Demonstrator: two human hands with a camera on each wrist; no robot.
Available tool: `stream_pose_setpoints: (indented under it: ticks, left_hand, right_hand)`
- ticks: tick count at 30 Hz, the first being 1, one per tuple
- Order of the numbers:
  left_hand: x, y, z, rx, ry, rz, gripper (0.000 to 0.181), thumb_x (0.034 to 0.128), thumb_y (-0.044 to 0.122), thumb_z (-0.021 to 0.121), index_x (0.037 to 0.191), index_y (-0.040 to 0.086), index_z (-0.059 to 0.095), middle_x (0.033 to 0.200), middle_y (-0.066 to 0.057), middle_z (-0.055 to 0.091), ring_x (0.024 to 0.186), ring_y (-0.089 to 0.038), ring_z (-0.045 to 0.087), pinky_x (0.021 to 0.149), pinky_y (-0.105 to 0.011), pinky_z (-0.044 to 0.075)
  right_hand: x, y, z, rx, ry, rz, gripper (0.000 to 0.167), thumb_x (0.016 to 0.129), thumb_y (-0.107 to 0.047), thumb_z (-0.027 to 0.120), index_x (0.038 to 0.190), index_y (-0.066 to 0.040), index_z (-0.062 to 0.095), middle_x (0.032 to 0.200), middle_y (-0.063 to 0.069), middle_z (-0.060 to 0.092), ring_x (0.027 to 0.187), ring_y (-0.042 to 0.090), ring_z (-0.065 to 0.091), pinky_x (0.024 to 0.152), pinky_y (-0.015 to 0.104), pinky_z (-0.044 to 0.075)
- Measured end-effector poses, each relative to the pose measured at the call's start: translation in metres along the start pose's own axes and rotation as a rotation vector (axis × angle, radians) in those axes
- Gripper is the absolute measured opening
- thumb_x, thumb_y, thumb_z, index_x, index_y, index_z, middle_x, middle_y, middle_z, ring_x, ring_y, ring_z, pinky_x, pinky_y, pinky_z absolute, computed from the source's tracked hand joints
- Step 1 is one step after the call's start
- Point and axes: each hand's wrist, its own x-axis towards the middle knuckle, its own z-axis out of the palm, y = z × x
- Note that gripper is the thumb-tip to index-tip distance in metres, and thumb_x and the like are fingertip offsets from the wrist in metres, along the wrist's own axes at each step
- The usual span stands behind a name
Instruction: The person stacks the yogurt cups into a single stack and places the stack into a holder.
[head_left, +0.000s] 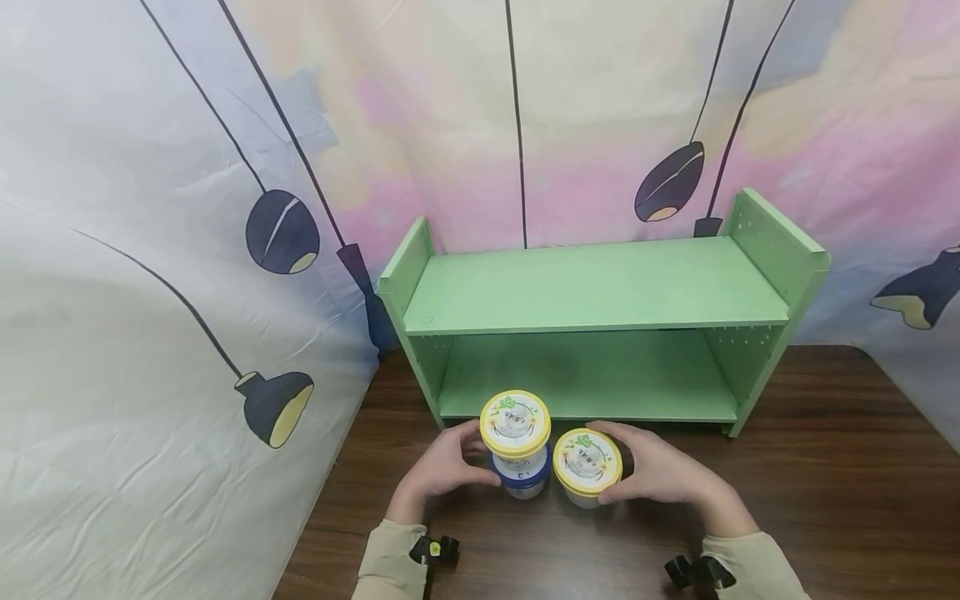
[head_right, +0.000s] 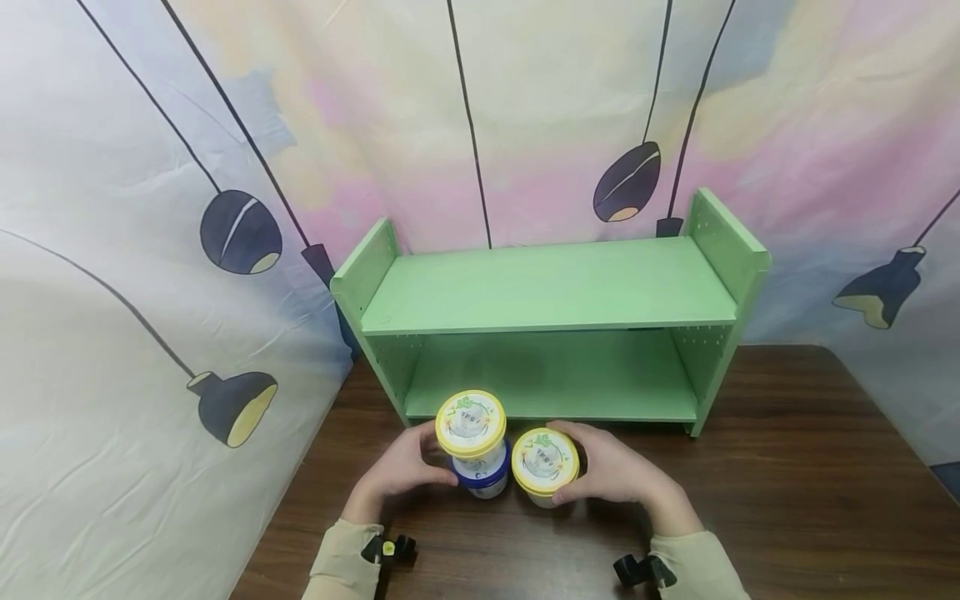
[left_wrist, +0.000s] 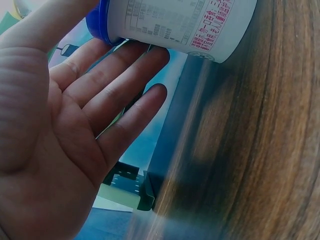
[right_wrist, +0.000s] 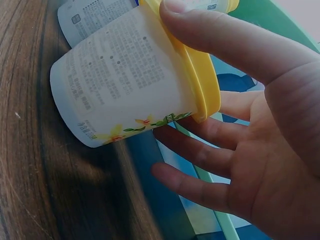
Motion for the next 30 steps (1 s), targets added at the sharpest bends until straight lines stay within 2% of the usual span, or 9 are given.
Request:
stream_pose_setpoints:
  ticks: [7,17,24,30]
  left_hand:
    - [0.0,0.0,0.001,0.008,0.005,-0.002,0.082,0.0793,0.021,0.099,0.151,0.015,0.059,0.137,0.003,0.07,0.118,-0.015,0.071,0.105,-0.034,0.055]
    - [0.0,0.002,0.001,0.026,0.003,-0.008,0.082,0.079,0.022,0.099,0.151,0.015,0.059,0.136,0.004,0.07,0.118,-0.015,0.071,0.105,-0.035,0.054]
    - [0.0,0.001,0.001,0.027,0.003,-0.004,0.081,0.0794,0.023,0.099,0.15,0.016,0.059,0.135,0.005,0.071,0.118,-0.015,0.071,0.105,-0.037,0.055]
    - [0.0,0.003,0.002,0.028,0.004,0.004,0.08,0.0801,0.023,0.098,0.15,0.014,0.059,0.136,0.001,0.071,0.117,-0.017,0.071,0.105,-0.04,0.055]
  right_hand:
    - [0.0,0.001,-0.001,-0.007,0.0,0.002,0.107,0.074,-0.044,0.1,0.157,-0.002,0.048,0.151,0.016,0.057,0.139,0.042,0.052,0.11,0.065,0.044]
    - [-0.004,0.0,-0.006,-0.016,0.042,-0.003,0.105,0.072,-0.043,0.101,0.157,-0.007,0.05,0.151,0.012,0.059,0.14,0.039,0.053,0.11,0.064,0.044]
    - [-0.005,-0.003,-0.008,-0.027,0.102,-0.007,0.104,0.07,-0.038,0.102,0.156,-0.009,0.052,0.148,0.005,0.061,0.138,0.031,0.055,0.111,0.061,0.045]
    - [-0.007,-0.008,-0.011,-0.051,0.2,-0.049,0.102,0.068,-0.029,0.104,0.155,-0.014,0.053,0.147,0.0,0.062,0.135,0.025,0.057,0.108,0.058,0.048]
